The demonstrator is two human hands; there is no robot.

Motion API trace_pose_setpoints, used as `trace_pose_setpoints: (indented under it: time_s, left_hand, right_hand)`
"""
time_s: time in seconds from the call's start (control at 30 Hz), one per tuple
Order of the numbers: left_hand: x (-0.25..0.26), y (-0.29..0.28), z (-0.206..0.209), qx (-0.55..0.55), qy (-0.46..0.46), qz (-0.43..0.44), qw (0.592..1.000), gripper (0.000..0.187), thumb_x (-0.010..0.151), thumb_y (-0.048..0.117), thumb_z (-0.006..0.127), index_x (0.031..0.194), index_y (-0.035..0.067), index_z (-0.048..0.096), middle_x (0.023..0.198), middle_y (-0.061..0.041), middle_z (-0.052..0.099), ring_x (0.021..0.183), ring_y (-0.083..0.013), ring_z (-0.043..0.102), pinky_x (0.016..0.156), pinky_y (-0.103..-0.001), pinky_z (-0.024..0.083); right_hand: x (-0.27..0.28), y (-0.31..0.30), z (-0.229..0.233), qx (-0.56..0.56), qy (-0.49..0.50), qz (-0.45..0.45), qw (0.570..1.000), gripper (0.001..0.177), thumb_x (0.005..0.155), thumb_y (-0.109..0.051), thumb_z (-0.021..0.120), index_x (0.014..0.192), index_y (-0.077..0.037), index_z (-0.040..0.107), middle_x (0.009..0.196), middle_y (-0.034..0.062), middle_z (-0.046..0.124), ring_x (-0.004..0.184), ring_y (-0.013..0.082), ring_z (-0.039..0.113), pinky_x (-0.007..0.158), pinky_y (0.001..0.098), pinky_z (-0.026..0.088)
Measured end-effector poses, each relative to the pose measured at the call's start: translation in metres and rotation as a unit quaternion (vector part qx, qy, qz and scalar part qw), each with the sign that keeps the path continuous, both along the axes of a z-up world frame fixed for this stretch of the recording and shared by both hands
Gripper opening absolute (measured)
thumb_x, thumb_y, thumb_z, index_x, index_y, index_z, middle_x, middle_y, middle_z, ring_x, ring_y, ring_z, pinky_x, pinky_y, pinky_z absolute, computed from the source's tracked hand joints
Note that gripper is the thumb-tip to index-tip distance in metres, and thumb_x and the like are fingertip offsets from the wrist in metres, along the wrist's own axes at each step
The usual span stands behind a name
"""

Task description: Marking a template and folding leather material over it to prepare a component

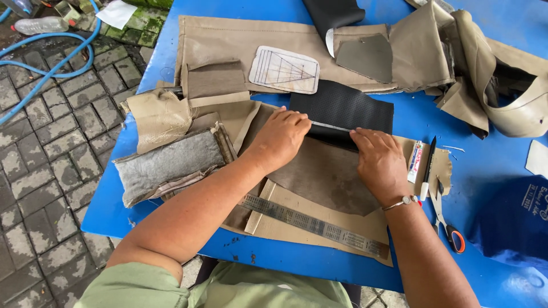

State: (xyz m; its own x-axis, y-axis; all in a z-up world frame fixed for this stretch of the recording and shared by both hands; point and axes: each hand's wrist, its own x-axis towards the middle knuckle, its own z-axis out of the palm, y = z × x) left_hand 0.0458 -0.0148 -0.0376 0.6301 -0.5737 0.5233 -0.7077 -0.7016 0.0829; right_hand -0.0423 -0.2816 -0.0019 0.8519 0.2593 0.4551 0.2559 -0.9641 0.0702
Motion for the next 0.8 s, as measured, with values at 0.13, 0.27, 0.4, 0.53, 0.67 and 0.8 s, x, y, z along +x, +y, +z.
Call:
trace_pose_setpoints:
  time_s: [0.13,0.27,0.4,0.53,0.67,0.8]
  left_hand:
    - [-0.008,-0.003,-0.005,-0.001,-0.035,-0.024,0.999,0.013,0.095,0.032,0.061,0.102,0.021,0.062,0.103,0.001,0.065,0.112,-0.0200,0.063,0.112,-0.043,0.041]
    - [-0.027,0.004,0.023,-0.008,-0.017,-0.043,0.999,0.010,0.089,0.020,0.062,0.099,0.019,0.062,0.090,-0.001,0.060,0.091,-0.0258,0.066,0.088,-0.042,0.053]
    - [-0.030,0.000,0.010,0.007,0.001,-0.040,0.999,0.004,0.085,0.021,0.066,0.088,0.021,0.066,0.091,0.002,0.058,0.091,-0.0249,0.064,0.084,-0.039,0.052]
    - [-0.046,0.000,0.044,0.000,0.020,-0.053,0.998,0.007,0.089,0.021,0.066,0.095,0.019,0.070,0.110,-0.003,0.060,0.106,-0.0289,0.062,0.089,-0.042,0.052]
    - [-0.061,0.005,0.072,0.071,0.197,-0.075,0.975,0.018,0.092,0.007,0.059,0.107,0.013,0.066,0.096,-0.010,0.067,0.095,-0.0328,0.070,0.077,-0.043,0.059]
    - [-0.069,0.019,0.065,0.104,0.215,-0.084,0.967,0.021,0.087,0.011,0.072,0.108,0.007,0.070,0.102,-0.017,0.069,0.101,-0.0408,0.068,0.080,-0.051,0.059]
  right_hand:
    - [-0.011,0.005,0.009,0.019,0.009,-0.007,1.000,0.028,0.102,-0.020,0.055,0.117,-0.029,0.077,0.118,-0.0070,0.072,0.118,0.0192,0.067,0.097,0.0386,0.054]
    - [-0.020,0.017,0.024,-0.007,0.047,-0.018,0.999,0.027,0.095,-0.025,0.063,0.121,-0.025,0.073,0.109,-0.0027,0.067,0.109,0.0232,0.067,0.091,0.0415,0.056]
    - [-0.025,0.016,0.015,-0.005,0.061,-0.010,0.998,0.022,0.093,-0.028,0.067,0.112,-0.025,0.077,0.102,-0.0029,0.060,0.105,0.0235,0.063,0.084,0.0401,0.057]
    - [-0.036,0.023,0.024,0.021,0.081,-0.002,0.996,0.021,0.096,-0.024,0.064,0.112,-0.024,0.077,0.117,-0.0001,0.062,0.118,0.0280,0.062,0.088,0.0435,0.059]
    - [-0.051,0.022,0.017,0.017,0.136,-0.018,0.990,0.022,0.102,-0.023,0.052,0.111,-0.023,0.073,0.098,-0.0013,0.067,0.103,0.0252,0.071,0.086,0.0398,0.059]
    - [-0.075,0.047,0.058,0.002,0.182,-0.036,0.983,0.031,0.095,-0.026,0.060,0.125,-0.022,0.066,0.105,0.0014,0.064,0.111,0.0267,0.065,0.091,0.0434,0.057]
